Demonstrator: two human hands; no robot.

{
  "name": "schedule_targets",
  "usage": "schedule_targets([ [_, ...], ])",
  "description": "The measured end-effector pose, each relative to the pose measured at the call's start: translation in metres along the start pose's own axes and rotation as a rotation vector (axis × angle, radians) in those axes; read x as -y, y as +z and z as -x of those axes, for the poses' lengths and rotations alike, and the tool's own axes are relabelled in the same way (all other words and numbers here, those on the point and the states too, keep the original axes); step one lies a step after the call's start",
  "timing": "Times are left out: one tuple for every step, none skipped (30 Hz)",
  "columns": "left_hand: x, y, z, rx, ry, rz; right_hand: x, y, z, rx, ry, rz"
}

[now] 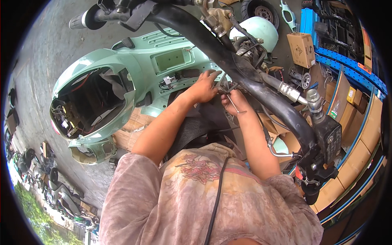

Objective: The person works on the internal components of a scooter, using an allen key to loosen components, a screwdriver to adjust parts, and handling wiring and a small metal assembly by hand.

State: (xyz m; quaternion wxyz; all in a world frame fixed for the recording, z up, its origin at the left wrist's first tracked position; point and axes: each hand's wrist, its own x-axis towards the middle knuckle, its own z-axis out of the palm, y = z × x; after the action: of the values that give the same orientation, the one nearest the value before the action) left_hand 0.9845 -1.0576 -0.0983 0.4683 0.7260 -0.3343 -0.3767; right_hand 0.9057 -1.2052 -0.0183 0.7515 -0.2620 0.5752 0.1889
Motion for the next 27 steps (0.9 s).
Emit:
schedule_targets([
  [-0.009, -0.008, 0.002, 0.049, -0.014, 0.020, 0.003, 0.001, 0.007, 0.103, 0.040, 0.022],
  [-0.022, -0.017, 0.007, 0.006, 0.062, -0.056, 0.004, -0.003, 0.009, 0.202, 0.080, 0.039],
  [-0.026, -0.026, 0.010, 0.084, 0.085, -0.049, 0.004, -0.007, 0.006, 0.244, 0.089, 0.072],
  [-0.029, -0.034, 0.014, 0.161, 0.106, -0.039, 0.010, -0.012, 0.003, 0.291, 0.193, 0.006],
  [-0.041, -0.044, 0.016, 0.143, 0.051, 0.063, 0.011, -0.013, 0.002, 0.344, 0.227, -0.018],
  [-0.043, -0.051, 0.016, 0.171, 0.015, 0.149, 0.010, -0.014, 0.001, 0.397, 0.262, -0.043],
  [-0.050, -0.064, 0.016, 0.180, -0.020, 0.104, 0.008, -0.017, -0.003, 0.439, 0.260, -0.043],
  [-0.054, -0.073, 0.017, 0.188, -0.051, 0.056, 0.001, -0.026, -0.009, 0.483, 0.243, -0.172],
  [-0.049, -0.076, 0.021, 0.094, -0.007, 0.074, -0.005, -0.036, -0.016, 0.436, 0.171, -0.273],
  [-0.046, -0.082, 0.022, -0.010, 0.044, 0.081, -0.006, -0.032, -0.017, 0.393, 0.099, -0.368],
  [-0.045, -0.085, 0.029, -0.066, 0.024, 0.067, -0.007, -0.030, -0.014, 0.339, 0.027, -0.368],
  [-0.044, -0.086, 0.036, -0.121, 0.004, 0.053, -0.009, -0.028, -0.009, 0.285, -0.045, -0.369],
  [-0.043, -0.083, 0.043, -0.126, -0.030, 0.055, -0.009, -0.020, -0.004, 0.233, -0.117, -0.368],
  [-0.042, -0.079, 0.050, -0.130, -0.063, 0.058, -0.009, -0.017, -0.003, 0.255, -0.170, -0.309],
  [-0.041, -0.074, 0.056, -0.134, -0.097, 0.060, -0.008, -0.013, -0.002, 0.278, -0.222, -0.250],
  [-0.045, -0.071, 0.062, -0.162, -0.107, 0.079, -0.008, -0.008, 0.001, 0.297, -0.276, -0.193],
  [-0.050, -0.067, 0.068, -0.190, -0.117, 0.098, -0.006, 0.005, 0.009, 0.223, -0.342, -0.129],
  [-0.054, -0.062, 0.073, -0.219, -0.127, 0.117, -0.009, 0.004, 0.008, 0.162, -0.362, -0.068],
  [-0.058, -0.058, 0.077, -0.262, -0.190, 0.174, -0.011, 0.006, 0.008, 0.103, -0.386, -0.006],
  [-0.062, -0.054, 0.081, -0.281, -0.204, 0.204, -0.012, 0.008, 0.009, 0.044, -0.409, 0.055],
  [-0.066, -0.049, 0.085, -0.301, -0.218, 0.233, -0.015, 0.009, 0.011, 0.021, -0.412, 0.035],
  [-0.070, -0.046, 0.089, -0.325, -0.232, 0.260, -0.017, 0.014, 0.015, -0.005, -0.394, 0.030],
  [-0.072, -0.038, 0.093, -0.377, -0.217, 0.306, -0.019, 0.017, 0.018, -0.031, -0.376, 0.026],
  [-0.073, -0.029, 0.097, -0.432, -0.266, 0.455, -0.022, 0.018, 0.021, -0.057, -0.359, 0.022],
  [-0.073, -0.021, 0.099, -0.485, -0.307, 0.605, -0.024, 0.018, 0.022, -0.044, -0.370, 0.026],
  [-0.073, -0.013, 0.101, -0.535, -0.347, 0.756, -0.025, 0.017, 0.023, -0.026, -0.389, 0.007],
  [-0.071, -0.007, 0.103, -0.579, -0.312, 0.854, -0.026, 0.014, 0.024, -0.008, -0.407, -0.011],
])
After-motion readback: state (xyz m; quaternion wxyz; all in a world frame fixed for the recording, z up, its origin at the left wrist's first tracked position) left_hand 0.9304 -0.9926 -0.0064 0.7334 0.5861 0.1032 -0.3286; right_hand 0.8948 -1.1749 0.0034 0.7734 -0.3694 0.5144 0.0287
